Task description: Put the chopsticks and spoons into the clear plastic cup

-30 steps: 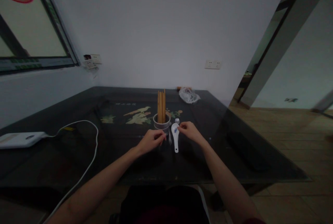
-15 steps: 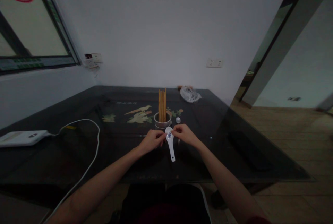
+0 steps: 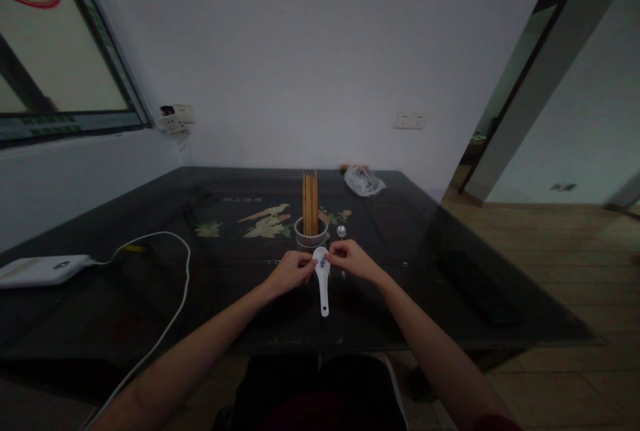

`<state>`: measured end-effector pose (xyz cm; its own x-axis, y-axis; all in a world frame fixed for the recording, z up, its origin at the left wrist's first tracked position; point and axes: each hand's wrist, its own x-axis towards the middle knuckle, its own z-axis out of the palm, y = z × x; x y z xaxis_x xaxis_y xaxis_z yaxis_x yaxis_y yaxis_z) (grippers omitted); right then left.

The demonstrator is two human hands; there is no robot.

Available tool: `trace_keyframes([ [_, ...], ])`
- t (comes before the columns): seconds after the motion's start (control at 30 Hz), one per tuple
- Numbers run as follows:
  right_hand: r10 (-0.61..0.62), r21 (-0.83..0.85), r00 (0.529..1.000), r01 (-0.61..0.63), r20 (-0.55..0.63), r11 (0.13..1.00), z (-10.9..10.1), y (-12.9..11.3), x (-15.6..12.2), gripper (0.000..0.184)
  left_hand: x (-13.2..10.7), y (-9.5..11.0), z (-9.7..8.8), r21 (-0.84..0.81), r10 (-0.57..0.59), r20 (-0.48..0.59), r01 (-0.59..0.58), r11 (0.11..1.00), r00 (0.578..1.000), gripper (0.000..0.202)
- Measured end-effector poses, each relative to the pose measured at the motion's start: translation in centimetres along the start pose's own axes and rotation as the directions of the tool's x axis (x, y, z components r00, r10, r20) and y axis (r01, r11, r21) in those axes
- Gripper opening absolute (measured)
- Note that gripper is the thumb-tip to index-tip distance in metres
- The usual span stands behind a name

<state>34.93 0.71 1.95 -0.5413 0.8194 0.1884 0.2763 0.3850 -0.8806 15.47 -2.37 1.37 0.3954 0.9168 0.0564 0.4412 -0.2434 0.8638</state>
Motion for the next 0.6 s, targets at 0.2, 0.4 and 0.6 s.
trace_keyframes([
  [0.2,0.009,0.114,0.998,-0.015,0.059,0.993,-0.5,-0.8,-0.3,0.041,0.0,0.5,-1.2,-0.057,0.041,0.013,-0.04,0.998,0.999,0.045],
  [0.4,0.031,0.125,0.992,-0.015,-0.119,0.992,-1.1,0.3,0.5,0.044,-0.9,2.4,-2.7,-0.234,0.093,-0.036,-0.099,0.967,0.995,0.048],
  [0.6,0.155,0.18,0.958,-0.112,-0.243,0.977,-1.3,2.5,1.3,0.029,0.3,4.1,-5.2,-0.278,0.113,-0.293,-0.197,0.94,0.949,0.042],
])
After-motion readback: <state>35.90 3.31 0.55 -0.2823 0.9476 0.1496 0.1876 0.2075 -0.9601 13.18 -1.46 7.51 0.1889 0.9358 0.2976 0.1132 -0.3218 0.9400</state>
